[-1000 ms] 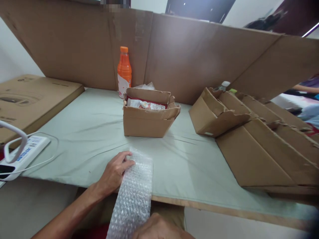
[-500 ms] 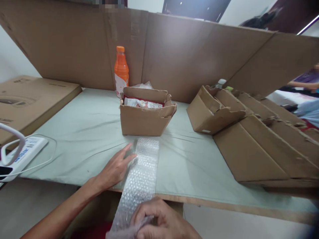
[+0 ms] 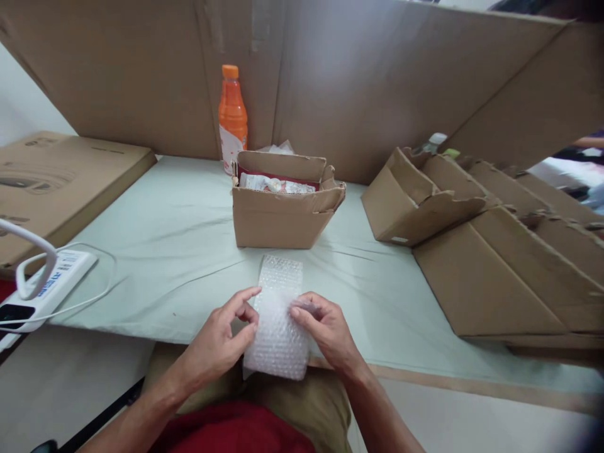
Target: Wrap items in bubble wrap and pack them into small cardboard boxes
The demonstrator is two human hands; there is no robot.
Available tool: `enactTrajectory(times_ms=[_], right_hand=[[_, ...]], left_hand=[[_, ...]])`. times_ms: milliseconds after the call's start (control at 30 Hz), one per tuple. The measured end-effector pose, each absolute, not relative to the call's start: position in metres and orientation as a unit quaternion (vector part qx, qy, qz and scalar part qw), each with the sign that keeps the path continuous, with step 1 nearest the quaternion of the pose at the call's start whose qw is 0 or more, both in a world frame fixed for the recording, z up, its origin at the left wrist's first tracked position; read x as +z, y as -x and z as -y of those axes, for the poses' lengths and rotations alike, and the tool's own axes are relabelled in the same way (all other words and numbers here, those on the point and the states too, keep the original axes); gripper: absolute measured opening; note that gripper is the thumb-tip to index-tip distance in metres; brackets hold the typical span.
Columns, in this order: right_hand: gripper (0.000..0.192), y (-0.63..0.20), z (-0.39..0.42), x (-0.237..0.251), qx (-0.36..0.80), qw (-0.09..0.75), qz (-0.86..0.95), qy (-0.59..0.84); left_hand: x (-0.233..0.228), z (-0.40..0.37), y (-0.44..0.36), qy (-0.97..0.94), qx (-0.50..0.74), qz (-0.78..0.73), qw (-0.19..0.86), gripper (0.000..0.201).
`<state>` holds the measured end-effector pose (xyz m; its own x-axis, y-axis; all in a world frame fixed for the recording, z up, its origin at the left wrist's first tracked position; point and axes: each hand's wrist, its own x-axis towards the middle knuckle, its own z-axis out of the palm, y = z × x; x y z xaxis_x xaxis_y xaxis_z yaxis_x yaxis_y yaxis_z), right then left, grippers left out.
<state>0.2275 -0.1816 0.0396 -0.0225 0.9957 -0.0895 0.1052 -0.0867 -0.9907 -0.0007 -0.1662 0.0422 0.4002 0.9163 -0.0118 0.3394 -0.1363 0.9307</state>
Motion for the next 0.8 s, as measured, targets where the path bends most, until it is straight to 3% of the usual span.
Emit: enactTrajectory(times_ms=[167, 300, 467, 600, 667, 800], right_hand=[[0.022, -0.226, 0.166, 0.019, 0.411, 0.418, 0.55, 0.595], [0.017, -0.221, 0.162, 0.007, 0.276, 0.369, 0.623, 0.632], [0.05, -0.23, 0.186, 0.009, 0.059, 0.369, 0.701, 0.608], [0.05, -0.237, 0.225, 0.023, 0.086, 0.294, 0.793, 0.526], [0.039, -0.233, 0.236, 0.025, 0.102, 0.257, 0.821, 0.499], [0.025, -0.221, 0.237, 0.016, 0.106, 0.314, 0.791, 0.515]], left_hand=[[0.035, 0.156, -0.009, -0.668, 0.322, -0.48, 0.469, 0.051], [0.021, 0.159, -0.01, -0.744, 0.3, -0.478, 0.358, 0.042], [0.005, 0.155, -0.015, -0.817, 0.263, -0.472, 0.202, 0.03], [0.003, 0.15, -0.018, -0.837, 0.232, -0.464, 0.174, 0.029], [0.006, 0.149, -0.017, -0.835, 0.238, -0.464, 0.175, 0.028], [0.022, 0.157, -0.006, -0.822, 0.31, -0.429, 0.212, 0.029]])
